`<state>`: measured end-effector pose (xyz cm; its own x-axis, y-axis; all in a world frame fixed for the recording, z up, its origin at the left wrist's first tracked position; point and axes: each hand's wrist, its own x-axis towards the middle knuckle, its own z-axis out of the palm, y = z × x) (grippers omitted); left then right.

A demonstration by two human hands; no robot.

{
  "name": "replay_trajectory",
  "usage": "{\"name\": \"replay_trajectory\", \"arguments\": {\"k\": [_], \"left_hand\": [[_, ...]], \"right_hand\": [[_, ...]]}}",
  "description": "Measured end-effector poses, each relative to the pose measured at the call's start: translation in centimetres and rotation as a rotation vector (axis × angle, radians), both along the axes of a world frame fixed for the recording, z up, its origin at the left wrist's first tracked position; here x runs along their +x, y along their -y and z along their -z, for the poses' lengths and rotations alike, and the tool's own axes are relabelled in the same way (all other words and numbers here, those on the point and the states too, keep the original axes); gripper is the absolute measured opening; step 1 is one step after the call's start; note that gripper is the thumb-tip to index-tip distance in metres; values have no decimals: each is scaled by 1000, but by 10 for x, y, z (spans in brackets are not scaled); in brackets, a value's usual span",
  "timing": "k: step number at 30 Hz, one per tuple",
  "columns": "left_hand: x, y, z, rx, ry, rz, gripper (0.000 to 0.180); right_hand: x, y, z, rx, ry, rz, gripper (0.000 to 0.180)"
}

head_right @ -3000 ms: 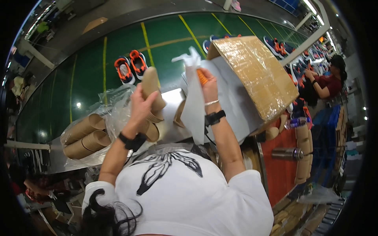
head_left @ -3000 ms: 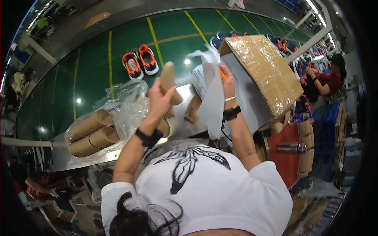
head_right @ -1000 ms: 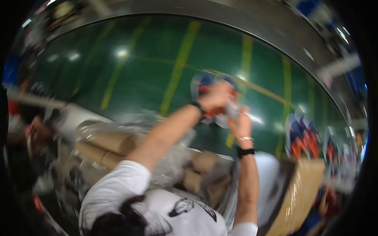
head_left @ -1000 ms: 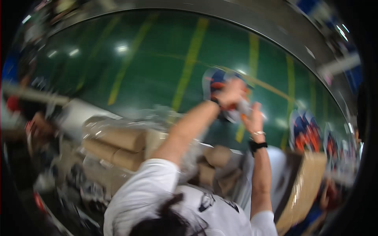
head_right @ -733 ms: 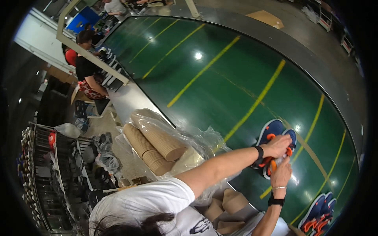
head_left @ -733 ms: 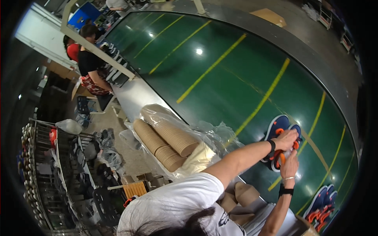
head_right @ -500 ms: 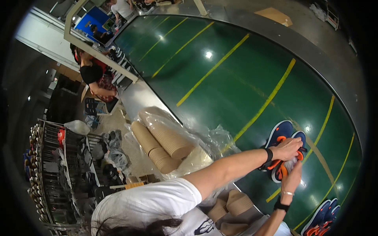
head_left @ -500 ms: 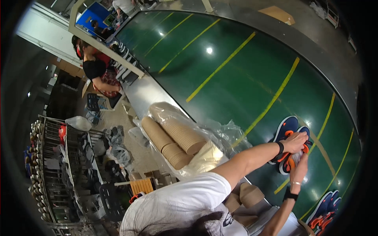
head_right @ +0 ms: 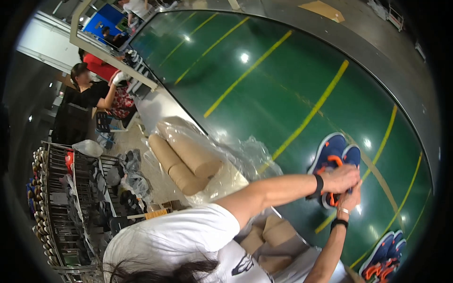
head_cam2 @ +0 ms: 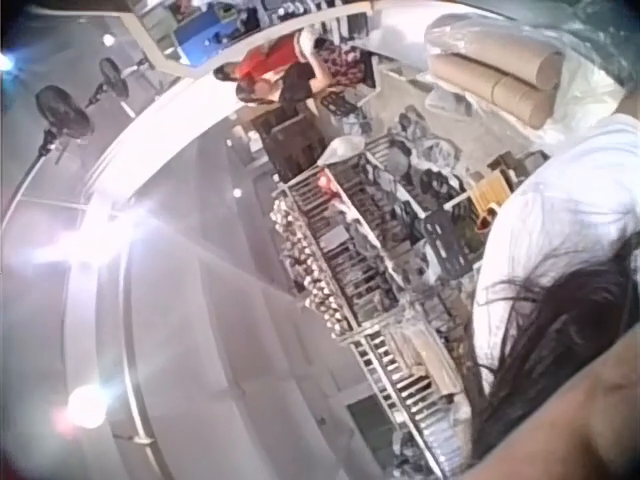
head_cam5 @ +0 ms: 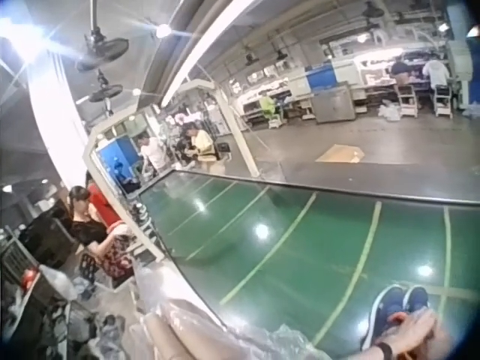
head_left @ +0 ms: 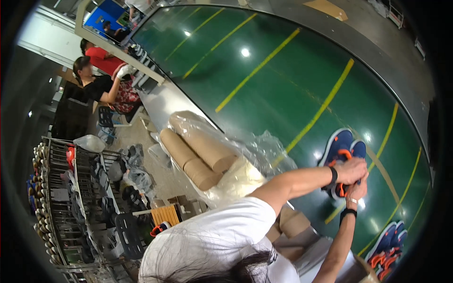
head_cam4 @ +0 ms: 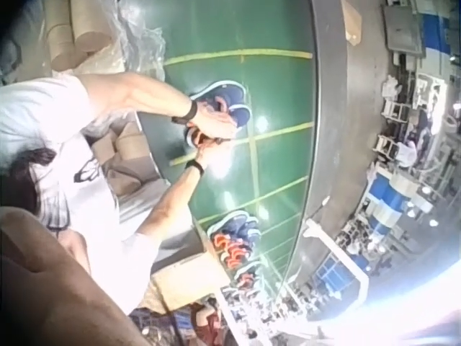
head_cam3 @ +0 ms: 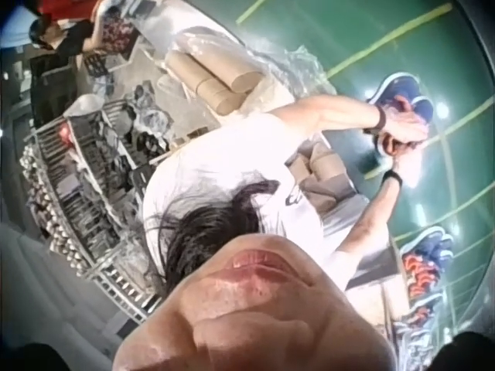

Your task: Insert shoe lasts into finished sneakers and prepare them for packaging on an assembly line.

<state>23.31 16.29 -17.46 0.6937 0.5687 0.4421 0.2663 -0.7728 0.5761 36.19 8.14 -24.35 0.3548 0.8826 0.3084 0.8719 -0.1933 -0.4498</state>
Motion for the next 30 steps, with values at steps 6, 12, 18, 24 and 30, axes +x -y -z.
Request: {"name": "replay_trajectory", "arguments": {"k": [6, 12, 18, 24, 30], "left_hand": [[-116, 28, -106, -149, 220, -98, 48], [-373, 80, -150, -11, -27, -673, 44], [-589, 99, -113, 120, -444, -1219, 62], [-668, 80, -73, -608, 28, -858, 61], [-679, 82, -63, -922, 394, -516, 55]], "right_hand": [[-17, 16, -124, 13, 402, -169, 51], [-150, 69, -270, -10, -329, -449, 45], [-300, 119, -249, -308, -676, -753, 46], [-389, 119, -116, -699, -1106, -607, 32], [-454, 109, -49, -438, -1261, -762, 81]]}}
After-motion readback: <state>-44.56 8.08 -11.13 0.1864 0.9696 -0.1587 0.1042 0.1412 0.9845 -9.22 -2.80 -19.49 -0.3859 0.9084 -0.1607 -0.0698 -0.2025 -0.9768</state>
